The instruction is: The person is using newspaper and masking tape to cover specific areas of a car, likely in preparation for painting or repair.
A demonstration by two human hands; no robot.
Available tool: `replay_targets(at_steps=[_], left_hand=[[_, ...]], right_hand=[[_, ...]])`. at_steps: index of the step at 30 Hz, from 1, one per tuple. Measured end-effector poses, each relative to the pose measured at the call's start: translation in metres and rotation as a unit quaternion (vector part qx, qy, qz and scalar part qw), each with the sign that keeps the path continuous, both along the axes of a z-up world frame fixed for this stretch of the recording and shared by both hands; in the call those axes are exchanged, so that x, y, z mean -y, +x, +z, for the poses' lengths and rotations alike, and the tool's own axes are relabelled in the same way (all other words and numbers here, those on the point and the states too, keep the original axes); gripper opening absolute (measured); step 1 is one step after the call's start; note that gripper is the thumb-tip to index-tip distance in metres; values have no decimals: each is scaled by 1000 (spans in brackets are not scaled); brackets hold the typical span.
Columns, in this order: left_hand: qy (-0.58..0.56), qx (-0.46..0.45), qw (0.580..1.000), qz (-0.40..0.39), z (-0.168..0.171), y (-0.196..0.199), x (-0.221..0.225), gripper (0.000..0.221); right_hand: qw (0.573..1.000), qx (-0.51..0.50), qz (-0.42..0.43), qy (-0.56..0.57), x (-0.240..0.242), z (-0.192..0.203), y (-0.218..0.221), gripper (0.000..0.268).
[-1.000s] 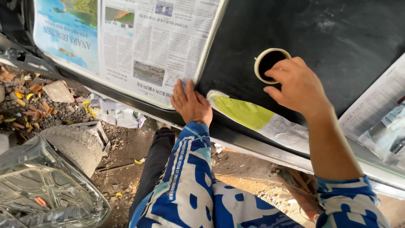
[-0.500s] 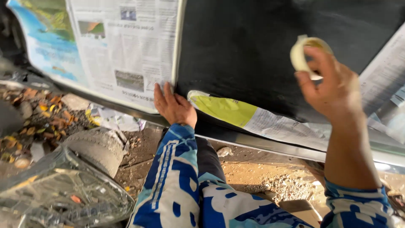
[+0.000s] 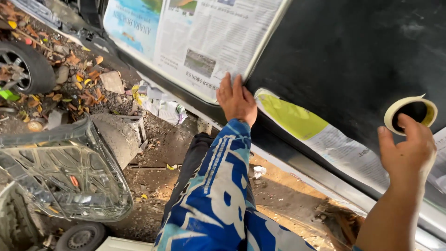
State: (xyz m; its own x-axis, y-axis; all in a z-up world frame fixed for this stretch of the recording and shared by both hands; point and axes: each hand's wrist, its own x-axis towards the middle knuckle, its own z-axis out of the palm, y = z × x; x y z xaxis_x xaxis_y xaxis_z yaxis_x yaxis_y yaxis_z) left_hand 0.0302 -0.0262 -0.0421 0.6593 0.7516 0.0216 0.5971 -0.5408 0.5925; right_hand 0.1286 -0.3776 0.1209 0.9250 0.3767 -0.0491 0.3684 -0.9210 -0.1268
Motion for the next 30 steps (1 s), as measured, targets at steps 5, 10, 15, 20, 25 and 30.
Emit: replay_targets(at_steps=[5,10,15,20,25,30], left_hand=[[-11,15,1000,-1,1,0,0,39],[-10,28,999,13,-4,-2,3,40],[-7,44,999,21,-4,-1,3,38],[-18,50,999,13,1,-2,2,38],[-31,42,998,-19,6,-6,-5,39],[-19,49,998,-43,-2,-5,-4,37]], right_hand=[[989,-88,-118,3,17,-1,-3,22],[979,26,-117,162,41,3,-54,15],[958,127,-178,185,89,-38,-105,21],[847,238,-206,428,166,-121,-91,16],[858,263,-227,378,137,-125,-75,8],[875,328,-260,243,104,-87,-95,7]])
